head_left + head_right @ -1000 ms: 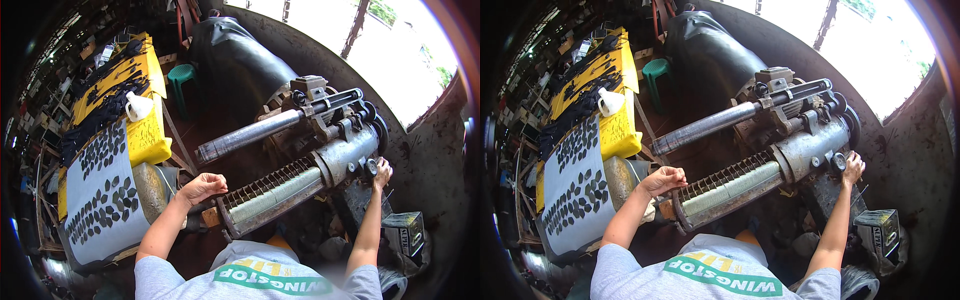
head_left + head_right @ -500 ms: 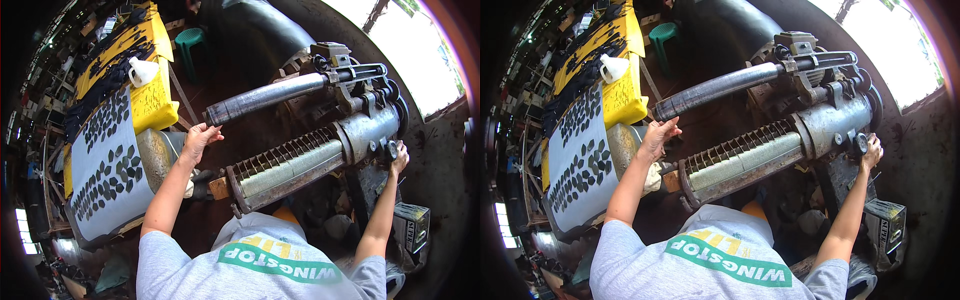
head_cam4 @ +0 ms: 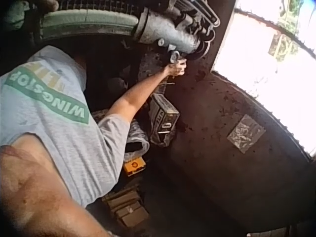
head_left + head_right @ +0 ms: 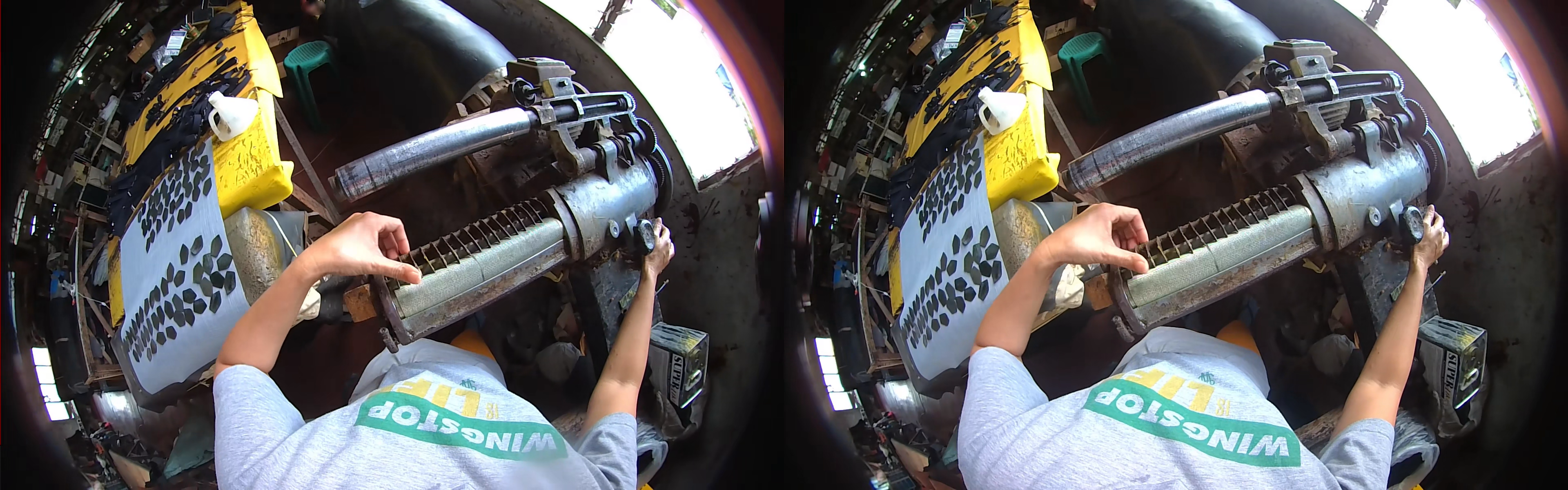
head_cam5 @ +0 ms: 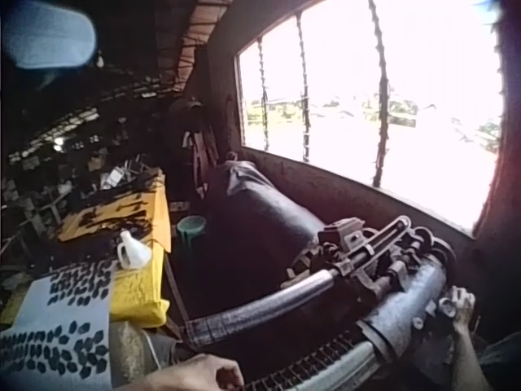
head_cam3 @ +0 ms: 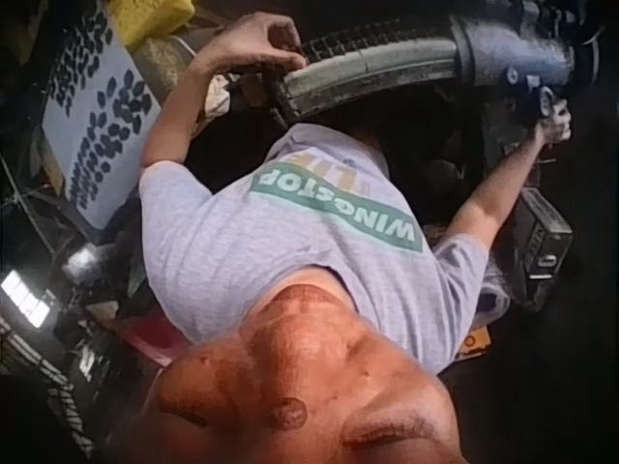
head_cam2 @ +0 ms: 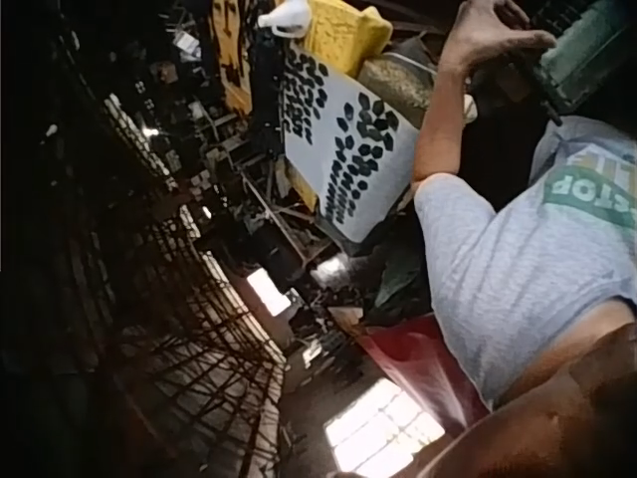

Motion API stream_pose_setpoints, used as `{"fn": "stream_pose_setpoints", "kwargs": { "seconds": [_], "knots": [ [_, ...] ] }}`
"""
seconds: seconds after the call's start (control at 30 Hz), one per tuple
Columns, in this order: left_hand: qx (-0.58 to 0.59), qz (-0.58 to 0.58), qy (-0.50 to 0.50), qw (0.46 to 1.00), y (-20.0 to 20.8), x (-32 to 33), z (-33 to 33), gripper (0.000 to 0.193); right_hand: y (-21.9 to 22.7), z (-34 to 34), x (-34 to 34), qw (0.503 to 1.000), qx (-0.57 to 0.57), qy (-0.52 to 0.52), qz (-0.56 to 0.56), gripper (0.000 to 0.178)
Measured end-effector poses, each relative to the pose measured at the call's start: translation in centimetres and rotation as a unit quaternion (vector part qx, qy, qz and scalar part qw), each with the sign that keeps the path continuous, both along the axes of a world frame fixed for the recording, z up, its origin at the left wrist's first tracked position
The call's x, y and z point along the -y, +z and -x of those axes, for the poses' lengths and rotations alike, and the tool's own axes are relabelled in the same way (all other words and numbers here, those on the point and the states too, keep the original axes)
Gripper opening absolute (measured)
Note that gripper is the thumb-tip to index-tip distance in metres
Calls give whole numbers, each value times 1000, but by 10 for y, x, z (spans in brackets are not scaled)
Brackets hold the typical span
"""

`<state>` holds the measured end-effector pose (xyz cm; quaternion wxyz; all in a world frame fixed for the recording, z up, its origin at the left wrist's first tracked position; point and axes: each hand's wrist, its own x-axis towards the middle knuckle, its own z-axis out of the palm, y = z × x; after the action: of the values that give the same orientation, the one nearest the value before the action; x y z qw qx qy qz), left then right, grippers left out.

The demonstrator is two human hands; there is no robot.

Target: Feeding small leather cutouts through a processing machine with a rotating cylinder in a workshop.

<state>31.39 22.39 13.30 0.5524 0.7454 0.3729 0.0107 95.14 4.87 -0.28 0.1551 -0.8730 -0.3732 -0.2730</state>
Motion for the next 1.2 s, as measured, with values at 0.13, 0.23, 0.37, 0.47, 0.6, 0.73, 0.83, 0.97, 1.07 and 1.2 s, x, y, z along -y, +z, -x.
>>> {"fn": "stream_pose_setpoints", "kwargs": {
  "seconds": [0.13, 0.23, 0.37, 0.47, 0.6, 0.73, 0.83, 0.97, 1.07, 1.2],
  "knots": [
    [-14, 11, -57, 998, 1, -9, -6, 46, 11, 12, -6, 999, -46, -27, -2, 54],
    [-13, 28, -80, 996, -1, -15, -7, 45, 8, 9, -3, 999, -38, -28, 6, 52],
    [15, 92, -100, 991, -2, -23, -6, 36, 11, 14, -3, 998, -49, -31, 8, 49],
    [37, 149, -98, 983, -6, -28, -1, 31, 9, 13, 2, 999, 0, 20, 40, 49],
    [2, 149, -90, 985, 4, -30, 2, 36, 11, 8, -2, 998, -54, -24, 12, 49],
    [-91, -12, -108, 990, 22, -13, -12, 50, 16, 14, -2, 996, -76, -39, 20, 50],
    [-78, -27, -104, 991, 13, -13, -11, 48, 9, 6, 1, 998, 15, 7, 65, 53],
    [18, 95, -90, 991, -3, -22, -2, 35, 17, 18, -6, 994, -93, -48, 1, 56],
    [35, 127, -92, 987, -3, -28, -1, 24, 10, 9, -1, 997, -70, -43, 1, 57],
    [17, 162, -65, 984, -9, -31, 5, 23, 21, 25, -10, 992, -114, -61, -3, 57]
  ]
}}
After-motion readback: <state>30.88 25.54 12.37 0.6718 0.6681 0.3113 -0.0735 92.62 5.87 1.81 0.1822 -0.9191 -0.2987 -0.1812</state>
